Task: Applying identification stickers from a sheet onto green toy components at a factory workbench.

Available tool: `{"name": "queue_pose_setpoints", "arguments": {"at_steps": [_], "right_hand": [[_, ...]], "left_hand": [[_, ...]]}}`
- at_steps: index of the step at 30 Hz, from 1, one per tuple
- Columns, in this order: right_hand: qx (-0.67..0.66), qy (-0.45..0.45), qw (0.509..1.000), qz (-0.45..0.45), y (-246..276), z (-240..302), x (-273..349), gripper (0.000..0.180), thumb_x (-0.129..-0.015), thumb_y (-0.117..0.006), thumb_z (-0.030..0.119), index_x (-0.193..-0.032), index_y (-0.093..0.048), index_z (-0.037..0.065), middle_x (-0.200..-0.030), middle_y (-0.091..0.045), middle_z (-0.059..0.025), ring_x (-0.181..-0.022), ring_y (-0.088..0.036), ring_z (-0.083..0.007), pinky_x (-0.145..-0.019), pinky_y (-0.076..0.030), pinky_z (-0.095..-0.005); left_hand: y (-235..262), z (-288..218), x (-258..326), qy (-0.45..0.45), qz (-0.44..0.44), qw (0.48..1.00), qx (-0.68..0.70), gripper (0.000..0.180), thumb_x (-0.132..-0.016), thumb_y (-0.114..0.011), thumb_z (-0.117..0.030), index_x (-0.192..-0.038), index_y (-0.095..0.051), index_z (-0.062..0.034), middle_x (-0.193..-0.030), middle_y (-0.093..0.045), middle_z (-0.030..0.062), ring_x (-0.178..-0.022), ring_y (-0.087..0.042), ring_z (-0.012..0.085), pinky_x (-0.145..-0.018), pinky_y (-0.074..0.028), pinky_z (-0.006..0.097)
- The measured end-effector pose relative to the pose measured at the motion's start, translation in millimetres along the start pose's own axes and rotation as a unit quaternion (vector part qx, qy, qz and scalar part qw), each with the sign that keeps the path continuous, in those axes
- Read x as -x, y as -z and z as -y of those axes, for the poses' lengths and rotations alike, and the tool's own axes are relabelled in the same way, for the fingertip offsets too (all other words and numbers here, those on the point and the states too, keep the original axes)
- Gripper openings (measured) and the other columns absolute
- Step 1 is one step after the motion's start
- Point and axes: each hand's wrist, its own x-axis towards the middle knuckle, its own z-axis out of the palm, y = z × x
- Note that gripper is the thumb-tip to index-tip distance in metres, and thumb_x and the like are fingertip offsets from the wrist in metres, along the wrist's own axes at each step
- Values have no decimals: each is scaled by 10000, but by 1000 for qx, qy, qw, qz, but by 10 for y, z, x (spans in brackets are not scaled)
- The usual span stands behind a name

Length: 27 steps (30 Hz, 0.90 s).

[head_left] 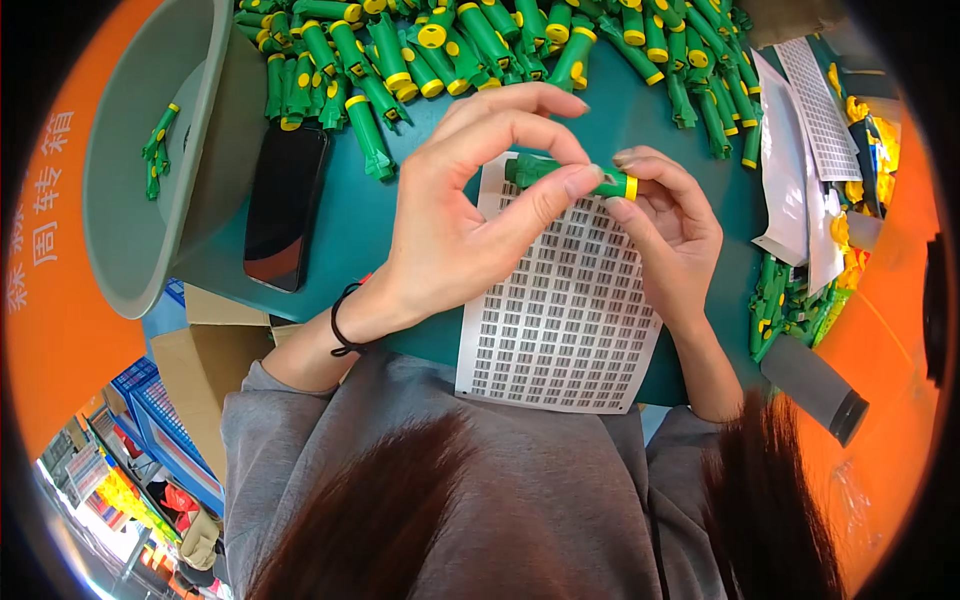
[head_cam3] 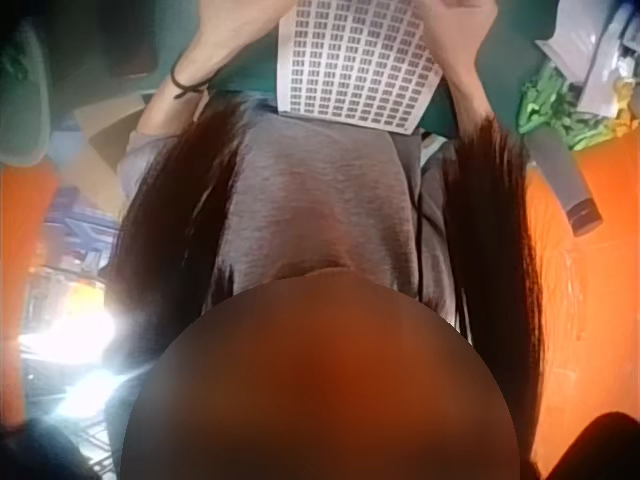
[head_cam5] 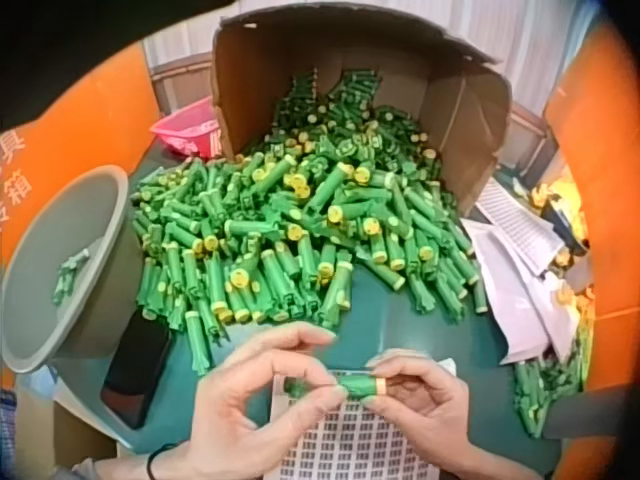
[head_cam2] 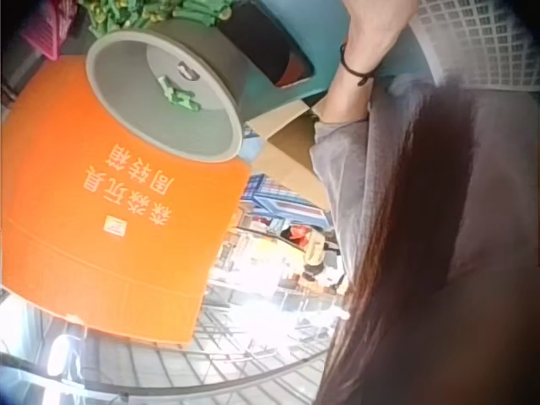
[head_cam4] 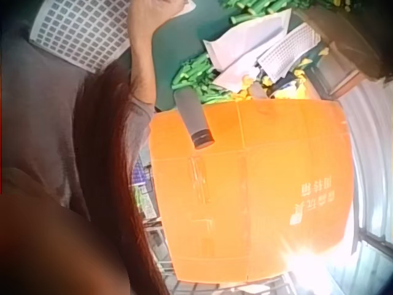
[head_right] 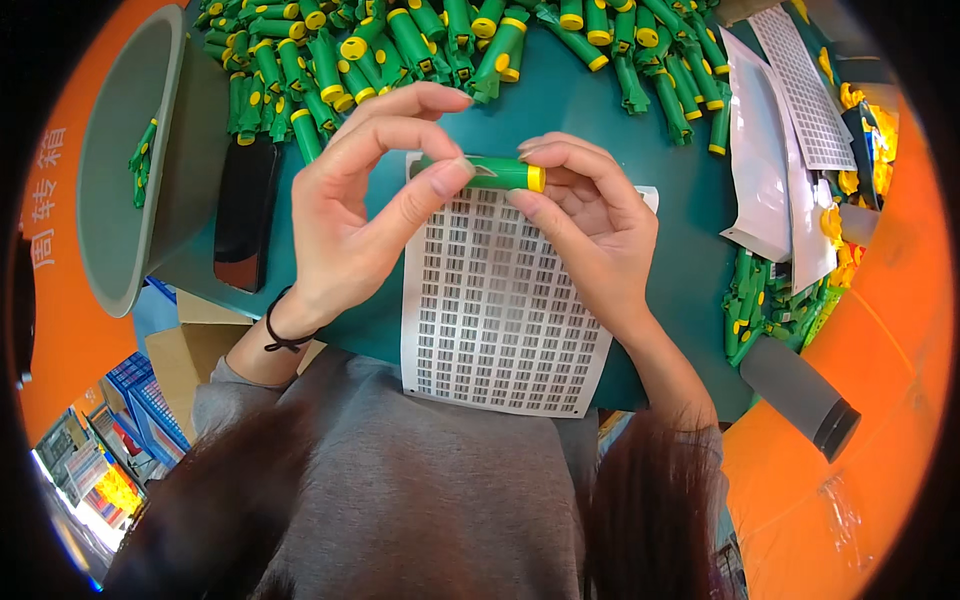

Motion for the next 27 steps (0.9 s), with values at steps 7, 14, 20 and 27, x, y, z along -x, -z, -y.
{"name": "queue_pose_setpoints", "arguments": {"at_steps": [7,14,20,27], "right_hand": [[38,87,995,31,-15,37,52,371,-855,-651,-157,-1212,-588,-80,-1275,-581,-182,-1168,-606,-242,-1023,-518,-361],[69,108,990,56,3,58,38,390,-838,-659,-167,-1213,-597,-83,-1288,-581,-196,-1182,-605,-253,-1018,-521,-364],[64,113,990,53,-10,73,38,372,-850,-670,-143,-1214,-616,-84,-1255,-597,-186,-1146,-626,-252,-998,-548,-358],[72,112,990,52,-18,84,45,380,-851,-674,-137,-1222,-615,-81,-1257,-598,-187,-1147,-627,-248,-999,-547,-357]], "left_hand": [[16,-187,-47,90,74,992,39,91,-879,-726,-63,-944,-688,-11,-1092,-692,98,-1061,-635,174,-962,-471,314],[42,-225,-74,108,90,990,-3,86,-875,-720,-40,-939,-683,4,-983,-702,85,-973,-654,150,-901,-497,281],[50,-234,-82,95,96,991,-26,88,-873,-726,-45,-931,-684,6,-967,-703,81,-961,-656,146,-892,-500,278],[52,-227,-74,108,101,988,-47,89,-874,-726,-49,-933,-686,5,-958,-705,77,-948,-658,143,-890,-500,275]]}}
